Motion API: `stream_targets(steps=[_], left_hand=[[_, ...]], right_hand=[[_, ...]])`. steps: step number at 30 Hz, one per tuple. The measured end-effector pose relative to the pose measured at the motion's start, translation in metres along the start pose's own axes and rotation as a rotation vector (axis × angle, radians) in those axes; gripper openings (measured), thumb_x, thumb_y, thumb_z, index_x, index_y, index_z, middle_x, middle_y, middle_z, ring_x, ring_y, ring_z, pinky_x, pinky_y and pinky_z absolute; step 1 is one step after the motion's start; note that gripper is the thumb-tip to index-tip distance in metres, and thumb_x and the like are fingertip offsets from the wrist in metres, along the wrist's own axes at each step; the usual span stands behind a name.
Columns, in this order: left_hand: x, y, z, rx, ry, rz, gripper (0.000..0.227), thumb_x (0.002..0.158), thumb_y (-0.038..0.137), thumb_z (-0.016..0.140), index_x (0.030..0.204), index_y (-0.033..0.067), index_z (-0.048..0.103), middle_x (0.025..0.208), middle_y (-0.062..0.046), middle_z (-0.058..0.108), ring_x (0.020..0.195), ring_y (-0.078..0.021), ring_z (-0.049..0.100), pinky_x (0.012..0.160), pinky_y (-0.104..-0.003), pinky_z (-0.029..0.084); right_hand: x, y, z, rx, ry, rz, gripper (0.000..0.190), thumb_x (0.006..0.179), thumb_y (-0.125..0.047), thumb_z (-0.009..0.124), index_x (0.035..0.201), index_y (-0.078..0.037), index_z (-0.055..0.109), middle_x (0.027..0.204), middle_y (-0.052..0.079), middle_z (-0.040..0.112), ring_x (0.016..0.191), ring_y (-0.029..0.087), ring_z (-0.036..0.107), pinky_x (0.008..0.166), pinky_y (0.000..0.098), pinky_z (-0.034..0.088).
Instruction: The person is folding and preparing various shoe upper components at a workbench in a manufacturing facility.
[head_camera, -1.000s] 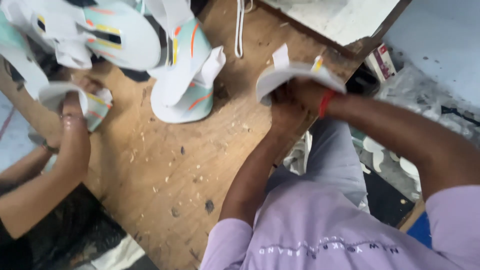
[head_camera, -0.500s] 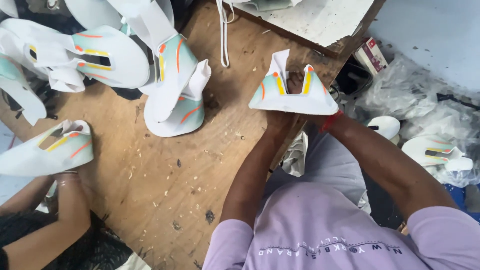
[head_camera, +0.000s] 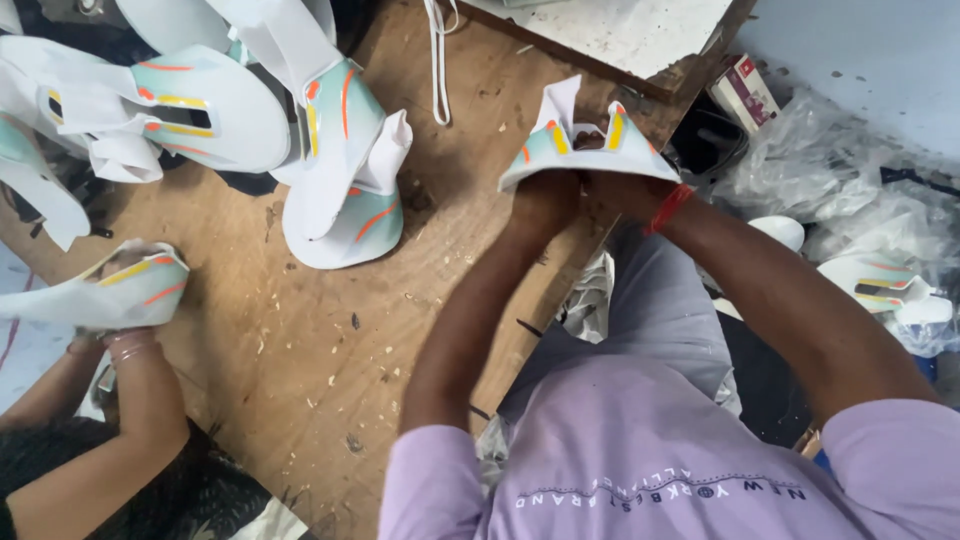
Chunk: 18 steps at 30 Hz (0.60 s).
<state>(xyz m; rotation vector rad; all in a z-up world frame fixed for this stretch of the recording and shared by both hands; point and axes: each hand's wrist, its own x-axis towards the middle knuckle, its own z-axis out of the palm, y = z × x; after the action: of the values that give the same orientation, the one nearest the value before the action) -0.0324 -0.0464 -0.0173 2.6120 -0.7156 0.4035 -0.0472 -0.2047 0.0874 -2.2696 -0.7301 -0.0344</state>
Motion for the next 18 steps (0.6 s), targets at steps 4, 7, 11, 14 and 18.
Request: stream_targets(steps=[4,7,11,14,18], left_hand=[[0.039,0.041,-0.129,-0.686,-0.191,-0.211,0.026,0.101,0.024,0.052,0.1,0.003,0.067,0.09,-0.011,0.073,0.085,-0.027,0.074,0.076,-0.04,0.059],[0.045,0.014,-0.106,-0.426,-0.289,-0.156,0.025,0.095,0.018,0.053,0.11,0.0004,0.065,0.098,-0.018,0.072,0.091,-0.0325,0.072,0.085,-0.043,0.054],[0.007,-0.082,-0.012,-0.08,-0.412,-0.093,0.039,0.087,0.009,0.055,0.123,-0.0031,0.061,0.107,-0.028,0.071,0.1,-0.04,0.07,0.097,-0.047,0.047],[0.031,-0.077,-0.004,0.065,-0.401,0.021,0.043,0.08,0.008,0.057,0.122,-0.0024,0.061,0.107,-0.028,0.071,0.102,-0.0417,0.069,0.101,-0.049,0.045],[0.027,-0.009,-0.104,-0.236,-0.52,-0.238,0.029,0.097,0.014,0.047,0.124,0.0059,0.056,0.105,-0.014,0.063,0.095,-0.028,0.064,0.087,-0.038,0.052]], right_hand=[[-0.02,0.011,0.025,-0.469,0.007,-0.133,0.054,0.074,-0.025,0.067,0.124,-0.006,0.063,0.128,0.017,0.063,0.122,0.035,0.057,0.106,0.0454,0.045],[-0.046,0.021,0.052,-0.58,0.164,-0.091,0.067,0.079,-0.019,0.063,0.141,0.002,0.051,0.142,0.026,0.057,0.132,0.038,0.056,0.107,0.0412,0.049],[-0.045,0.006,0.037,-0.567,-0.08,-0.001,0.069,0.091,-0.011,0.057,0.158,-0.005,0.043,0.146,0.02,0.056,0.131,0.035,0.057,0.105,0.0412,0.051],[-0.038,0.025,0.033,-0.646,-0.105,-0.122,0.069,0.091,-0.01,0.057,0.158,-0.002,0.042,0.148,0.016,0.057,0.133,0.032,0.057,0.105,0.041,0.05],[-0.038,0.029,0.042,-0.647,0.08,-0.211,0.07,0.09,-0.022,0.062,0.152,0.001,0.041,0.145,0.019,0.057,0.135,0.034,0.056,0.109,0.0445,0.049]])
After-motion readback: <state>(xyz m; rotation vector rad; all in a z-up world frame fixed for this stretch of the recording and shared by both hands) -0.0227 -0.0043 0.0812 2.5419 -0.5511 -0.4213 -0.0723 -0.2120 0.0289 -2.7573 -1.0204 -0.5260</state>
